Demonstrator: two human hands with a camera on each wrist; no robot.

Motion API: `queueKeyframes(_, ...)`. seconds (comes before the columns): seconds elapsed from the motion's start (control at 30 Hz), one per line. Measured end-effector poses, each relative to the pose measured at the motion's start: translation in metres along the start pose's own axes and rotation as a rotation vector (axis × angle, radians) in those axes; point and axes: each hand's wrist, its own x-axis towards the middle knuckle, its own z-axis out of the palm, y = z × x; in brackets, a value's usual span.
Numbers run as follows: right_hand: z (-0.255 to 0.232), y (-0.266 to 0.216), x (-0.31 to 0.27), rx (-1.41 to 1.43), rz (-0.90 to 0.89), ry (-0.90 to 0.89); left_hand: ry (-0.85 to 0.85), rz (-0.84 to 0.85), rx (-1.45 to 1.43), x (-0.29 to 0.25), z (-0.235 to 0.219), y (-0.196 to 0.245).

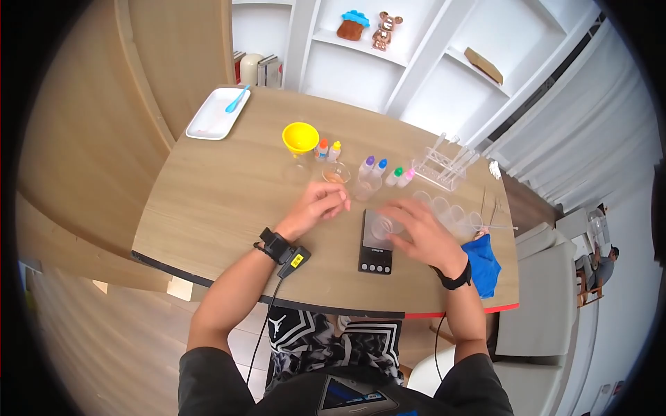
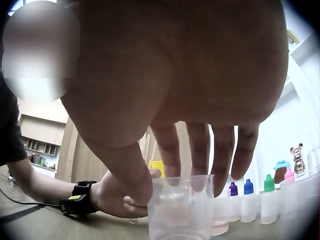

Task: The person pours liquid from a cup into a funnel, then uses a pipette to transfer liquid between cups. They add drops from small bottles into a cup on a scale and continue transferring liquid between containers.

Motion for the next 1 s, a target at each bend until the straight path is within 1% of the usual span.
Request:
queueKeyframes(0.03, -0.003, 0.000, 0.002, 0.009, 0.007, -0.015, -0.009, 0.007, -0.011, 0.000, -0.001, -0.002)
queueKeyframes(0.13, -0.003, 0.015, 0.004, -0.028, 0.105, 0.085, -0.024, 0.010, -0.019, 0.001, -0.001, -0.003)
queueKeyframes(0.23, -0.014, 0.023, 0.025, -0.090, 0.129, 0.137, -0.032, 0.009, -0.016, 0.001, 0.000, -0.004)
queueKeyframes(0.33, -0.002, 0.037, 0.031, -0.151, 0.130, 0.168, -0.033, 0.002, 0.001, 0.000, 0.001, -0.001)
queueKeyframes(0.43, 0.014, 0.058, 0.036, -0.129, 0.179, 0.085, -0.040, -0.003, -0.004, 0.001, 0.000, 0.000)
queueKeyframes(0.53, 0.019, 0.060, 0.035, -0.155, 0.148, 0.115, -0.043, 0.009, -0.023, 0.001, 0.000, -0.002)
queueKeyframes(0.63, 0.012, 0.049, 0.032, -0.196, 0.110, 0.202, -0.055, 0.002, -0.032, 0.001, 0.000, -0.005)
queueKeyframes(0.73, 0.013, 0.030, 0.029, 0.011, 0.096, 0.299, -0.105, -0.020, -0.025, -0.001, 0.006, -0.001)
queueKeyframes(0.83, 0.022, -0.007, 0.023, 0.374, 0.101, 0.252, -0.196, -0.048, -0.045, -0.005, 0.018, 0.005)
queueKeyframes(0.9, 0.028, -0.019, 0.023, 0.494, 0.032, 0.222, -0.276, -0.079, -0.077, -0.007, 0.026, 0.006)
queueKeyframes(1.0, 0.037, -0.017, 0.023, 0.636, -0.053, 0.177, -0.294, -0.073, -0.173, -0.010, 0.036, 0.011)
